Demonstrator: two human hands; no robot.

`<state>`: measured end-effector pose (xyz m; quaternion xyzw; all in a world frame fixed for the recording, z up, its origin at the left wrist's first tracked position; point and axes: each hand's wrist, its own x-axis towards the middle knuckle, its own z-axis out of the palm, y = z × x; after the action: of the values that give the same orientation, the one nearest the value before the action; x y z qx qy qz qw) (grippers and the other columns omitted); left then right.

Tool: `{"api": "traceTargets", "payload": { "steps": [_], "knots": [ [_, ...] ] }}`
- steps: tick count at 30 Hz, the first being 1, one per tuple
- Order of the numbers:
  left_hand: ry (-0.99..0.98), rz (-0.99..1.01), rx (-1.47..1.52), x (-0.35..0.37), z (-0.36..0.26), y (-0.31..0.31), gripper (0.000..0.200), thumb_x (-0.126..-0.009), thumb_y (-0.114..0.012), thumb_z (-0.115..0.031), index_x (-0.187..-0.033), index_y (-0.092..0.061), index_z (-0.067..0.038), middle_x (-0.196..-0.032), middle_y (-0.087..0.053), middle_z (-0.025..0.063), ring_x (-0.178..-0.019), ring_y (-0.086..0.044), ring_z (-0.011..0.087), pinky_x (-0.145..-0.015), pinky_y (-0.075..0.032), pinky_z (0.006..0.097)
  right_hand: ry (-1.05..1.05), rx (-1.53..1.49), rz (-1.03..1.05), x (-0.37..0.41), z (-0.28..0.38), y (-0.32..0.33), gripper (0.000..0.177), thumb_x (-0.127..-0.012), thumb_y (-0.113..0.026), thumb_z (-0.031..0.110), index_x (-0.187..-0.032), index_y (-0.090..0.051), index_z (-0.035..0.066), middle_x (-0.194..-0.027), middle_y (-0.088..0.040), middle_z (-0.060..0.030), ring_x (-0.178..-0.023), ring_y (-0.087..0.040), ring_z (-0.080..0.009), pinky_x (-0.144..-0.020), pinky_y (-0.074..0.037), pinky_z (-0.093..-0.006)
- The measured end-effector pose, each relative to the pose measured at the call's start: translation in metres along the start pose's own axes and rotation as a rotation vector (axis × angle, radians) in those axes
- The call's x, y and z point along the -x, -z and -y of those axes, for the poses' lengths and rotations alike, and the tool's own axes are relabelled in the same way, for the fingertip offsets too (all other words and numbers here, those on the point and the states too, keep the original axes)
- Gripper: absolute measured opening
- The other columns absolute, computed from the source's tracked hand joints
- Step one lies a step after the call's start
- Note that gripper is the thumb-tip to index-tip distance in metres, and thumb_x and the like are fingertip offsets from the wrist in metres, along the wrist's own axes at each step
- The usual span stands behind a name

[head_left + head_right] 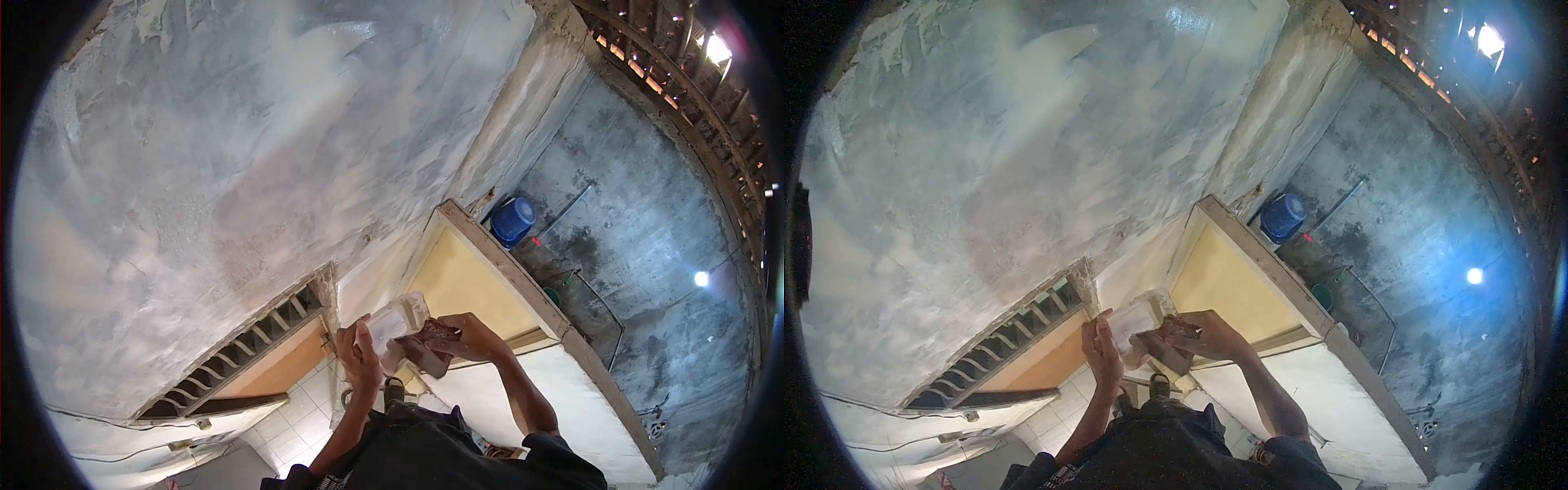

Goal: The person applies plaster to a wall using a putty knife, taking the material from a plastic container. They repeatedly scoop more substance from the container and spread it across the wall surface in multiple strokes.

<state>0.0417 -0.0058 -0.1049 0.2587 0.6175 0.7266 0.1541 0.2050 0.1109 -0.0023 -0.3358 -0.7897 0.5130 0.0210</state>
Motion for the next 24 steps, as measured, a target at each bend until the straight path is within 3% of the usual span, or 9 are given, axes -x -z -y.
{"api": "traceTargets", "payload": {
  "steps": [2, 6, 8, 9, 12, 15, 17, 21, 24],
  "knots": [
    [0.148, 0.002, 0.063, -0.003, -0.008, 0.003, 0.031, -0.096, -0.047, -0.026, -0.103, -0.065, -0.002, -0.089, -0.049, 0.0041, -0.063, -0.042, 0.005, -0.048, -0.032, 0.0197, 0.178, 0.349, -0.13, 0.001, 0.006, 0.0, 0.029, -0.08, -0.07, 0.02, -0.105, -0.065, 0.007, -0.08, -0.063, -0.0093, -0.072, -0.062, -0.0261, -0.071, -0.051, -0.0322],
    [0.201, -0.002, 0.053, -0.009, -0.018, 0.006, 0.034, -0.097, -0.046, -0.031, -0.104, -0.065, -0.004, -0.087, -0.049, 0.0014, -0.06, -0.039, 0.0033, -0.047, -0.032, 0.0201, 0.366, 0.332, -0.232, 0.004, 0.015, -0.015, 0.022, -0.079, -0.07, 0.017, -0.097, -0.068, 0.005, -0.074, -0.059, -0.009, -0.071, -0.061, -0.024, -0.063, -0.05, -0.0314],
    [0.107, -0.04, 0.01, -0.012, -0.004, 0.006, 0.036, -0.097, -0.045, -0.033, -0.104, -0.065, -0.004, -0.082, -0.049, -0.0011, -0.056, -0.036, 0.0012, -0.046, -0.03, 0.0195, 0.564, 0.524, -0.267, 0.006, 0.016, -0.021, 0.015, -0.082, -0.065, 0.016, -0.096, -0.068, 0.011, -0.083, -0.06, -0.0051, -0.078, -0.06, -0.023, -0.07, -0.052, -0.0328],
    [0.107, -0.041, 0.011, -0.011, -0.002, 0.007, 0.036, -0.097, -0.045, -0.033, -0.104, -0.065, -0.004, -0.082, -0.049, -0.0011, -0.056, -0.036, 0.0012, -0.046, -0.03, 0.0195, 0.577, 0.557, -0.259, 0.008, 0.019, -0.024, 0.019, -0.077, -0.067, 0.013, -0.095, -0.068, 0.014, -0.088, -0.06, -0.0029, -0.085, -0.059, -0.0212, -0.071, -0.053, -0.0328],
    [0.207, -0.044, 0.043, -0.014, -0.015, 0.012, 0.037, -0.097, -0.045, -0.034, -0.103, -0.064, -0.002, -0.079, -0.051, -0.0009, -0.058, -0.038, 0.0025, -0.048, -0.031, 0.0196, 0.711, 0.641, -0.21, 0.008, 0.018, -0.031, 0.025, -0.072, -0.066, 0.009, -0.096, -0.068, 0.016, -0.091, -0.06, -0.0023, -0.088, -0.059, -0.0212, -0.071, -0.053, -0.0329],
    [0.19, -0.082, 0.04, -0.02, -0.008, 0.019, 0.038, -0.097, -0.045, -0.034, -0.101, -0.063, -0.001, -0.074, -0.05, -0.0009, -0.064, -0.041, 0.0044, -0.053, -0.034, 0.0213, 0.742, 0.65, -0.185, 0.011, 0.01, -0.039, 0.032, -0.068, -0.064, 0.005, -0.096, -0.068, 0.019, -0.093, -0.06, -0.002, -0.091, -0.059, -0.0224, -0.075, -0.053, -0.0334],
    [0.147, -0.183, 0.197, -0.026, 0.005, 0.019, 0.039, -0.097, -0.045, -0.034, -0.101, -0.062, 0.001, -0.074, -0.052, 0.0006, -0.068, -0.043, 0.0073, -0.059, -0.037, 0.0239, 0.735, 0.639, -0.163, 0.015, 0.004, -0.045, 0.036, -0.067, -0.063, 0.002, -0.098, -0.068, 0.02, -0.096, -0.06, -0.0022, -0.094, -0.059, -0.0234, -0.077, -0.053, -0.0331],
    [0.064, -0.253, 0.063, -0.024, 0.003, 0.022, 0.039, -0.097, -0.045, -0.033, -0.101, -0.061, 0.002, -0.076, -0.054, 0.002, -0.07, -0.044, 0.0088, -0.064, -0.038, 0.0253, 0.745, 0.645, -0.162, 0.022, 0.002, -0.041, 0.037, -0.066, -0.063, 0.0, -0.097, -0.068, 0.02, -0.098, -0.06, -0.0028, -0.094, -0.058, -0.023, -0.078, -0.053, -0.0333],
    [0.194, -0.182, 0.19, -0.026, 0.011, 0.033, 0.039, -0.096, -0.046, -0.033, -0.101, -0.062, 0.002, -0.083, -0.057, 0.0031, -0.071, -0.045, 0.0088, -0.064, -0.038, 0.0249, 0.842, 0.645, -0.249, 0.023, 0.008, -0.029, 0.034, -0.059, -0.069, 0.002, -0.091, -0.069, 0.013, -0.086, -0.062, -0.0025, -0.082, -0.059, -0.022, -0.069, -0.052, -0.0335]
  ]
}}
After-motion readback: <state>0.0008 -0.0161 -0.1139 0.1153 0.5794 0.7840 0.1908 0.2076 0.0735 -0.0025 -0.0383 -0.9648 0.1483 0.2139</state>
